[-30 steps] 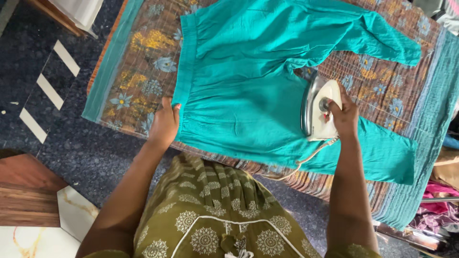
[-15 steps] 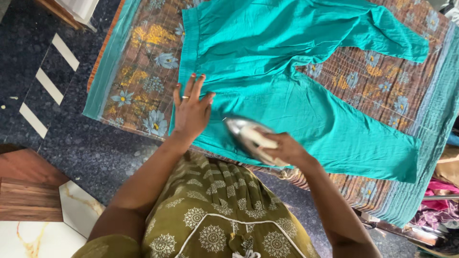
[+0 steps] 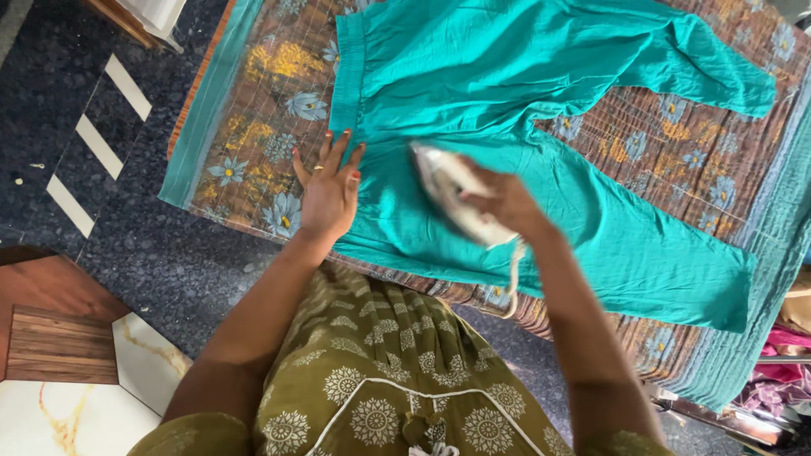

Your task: The person irons a pair of teal trousers laid out on a floral-patterned table. They use a white electric iron to smooth the fabric, systematically moving from one leg to the other and adjusting the garment's position as needed.

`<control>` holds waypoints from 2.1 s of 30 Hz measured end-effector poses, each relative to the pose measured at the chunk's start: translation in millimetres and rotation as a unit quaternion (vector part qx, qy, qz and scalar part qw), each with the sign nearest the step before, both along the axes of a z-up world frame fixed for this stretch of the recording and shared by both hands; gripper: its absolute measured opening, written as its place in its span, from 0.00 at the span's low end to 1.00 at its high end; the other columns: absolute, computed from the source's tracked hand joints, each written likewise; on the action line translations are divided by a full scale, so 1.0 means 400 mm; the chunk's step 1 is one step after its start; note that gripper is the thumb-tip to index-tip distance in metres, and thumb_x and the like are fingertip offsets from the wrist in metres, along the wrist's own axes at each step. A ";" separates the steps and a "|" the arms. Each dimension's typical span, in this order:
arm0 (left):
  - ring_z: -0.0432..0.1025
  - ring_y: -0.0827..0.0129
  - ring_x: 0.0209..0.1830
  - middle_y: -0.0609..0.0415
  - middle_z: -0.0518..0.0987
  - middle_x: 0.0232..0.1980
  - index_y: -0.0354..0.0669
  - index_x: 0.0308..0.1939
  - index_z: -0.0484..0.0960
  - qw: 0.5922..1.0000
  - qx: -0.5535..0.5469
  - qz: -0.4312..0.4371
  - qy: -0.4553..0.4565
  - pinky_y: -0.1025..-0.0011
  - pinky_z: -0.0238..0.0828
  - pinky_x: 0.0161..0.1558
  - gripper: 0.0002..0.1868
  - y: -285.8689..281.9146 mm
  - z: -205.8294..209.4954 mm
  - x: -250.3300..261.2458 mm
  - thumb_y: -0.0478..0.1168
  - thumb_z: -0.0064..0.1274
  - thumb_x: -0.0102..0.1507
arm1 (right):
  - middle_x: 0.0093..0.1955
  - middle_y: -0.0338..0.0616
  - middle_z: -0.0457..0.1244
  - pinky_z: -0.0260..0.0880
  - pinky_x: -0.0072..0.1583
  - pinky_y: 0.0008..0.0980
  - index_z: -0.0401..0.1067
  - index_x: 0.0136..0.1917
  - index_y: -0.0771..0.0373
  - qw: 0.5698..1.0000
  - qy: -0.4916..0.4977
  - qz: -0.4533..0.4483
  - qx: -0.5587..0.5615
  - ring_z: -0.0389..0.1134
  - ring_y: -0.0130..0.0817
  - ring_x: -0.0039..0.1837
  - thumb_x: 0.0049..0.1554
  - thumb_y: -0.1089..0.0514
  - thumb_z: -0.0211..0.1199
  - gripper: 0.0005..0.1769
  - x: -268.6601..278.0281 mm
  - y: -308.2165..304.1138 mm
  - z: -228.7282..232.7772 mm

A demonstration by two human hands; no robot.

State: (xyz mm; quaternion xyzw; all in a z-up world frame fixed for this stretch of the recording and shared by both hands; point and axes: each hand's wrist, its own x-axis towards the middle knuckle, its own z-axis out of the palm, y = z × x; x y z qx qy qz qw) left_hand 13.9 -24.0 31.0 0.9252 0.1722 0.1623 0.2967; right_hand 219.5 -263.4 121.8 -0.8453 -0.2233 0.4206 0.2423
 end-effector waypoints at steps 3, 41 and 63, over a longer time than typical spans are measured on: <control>0.48 0.49 0.83 0.47 0.61 0.80 0.44 0.73 0.72 0.999 -0.043 0.005 -0.002 0.30 0.19 0.74 0.34 0.007 -0.001 -0.005 0.55 0.15 0.77 | 0.58 0.46 0.72 0.73 0.41 0.33 0.60 0.78 0.49 0.994 0.026 -0.024 0.105 0.65 0.26 0.33 0.55 0.49 0.68 0.40 -0.127 0.033 -0.045; 0.41 0.52 0.86 0.47 0.49 0.85 0.38 0.81 0.54 0.964 0.145 -0.212 0.074 0.36 0.26 0.79 0.37 -0.430 -0.062 0.315 0.54 0.36 0.73 | 0.39 0.50 0.70 0.72 0.40 0.37 0.61 0.78 0.47 0.953 -0.061 -0.267 0.130 0.67 0.33 0.29 0.57 0.49 0.66 0.38 -0.129 -0.386 -0.085; 0.68 0.58 0.66 0.59 0.80 0.61 0.53 0.57 0.84 0.964 0.183 -0.169 -0.091 0.50 0.57 0.65 0.17 -0.488 -0.031 0.652 0.45 0.61 0.64 | 0.43 0.43 0.70 0.69 0.38 0.33 0.61 0.78 0.51 0.976 -0.070 -0.146 0.143 0.63 0.26 0.29 0.57 0.53 0.67 0.38 0.188 -0.771 -0.018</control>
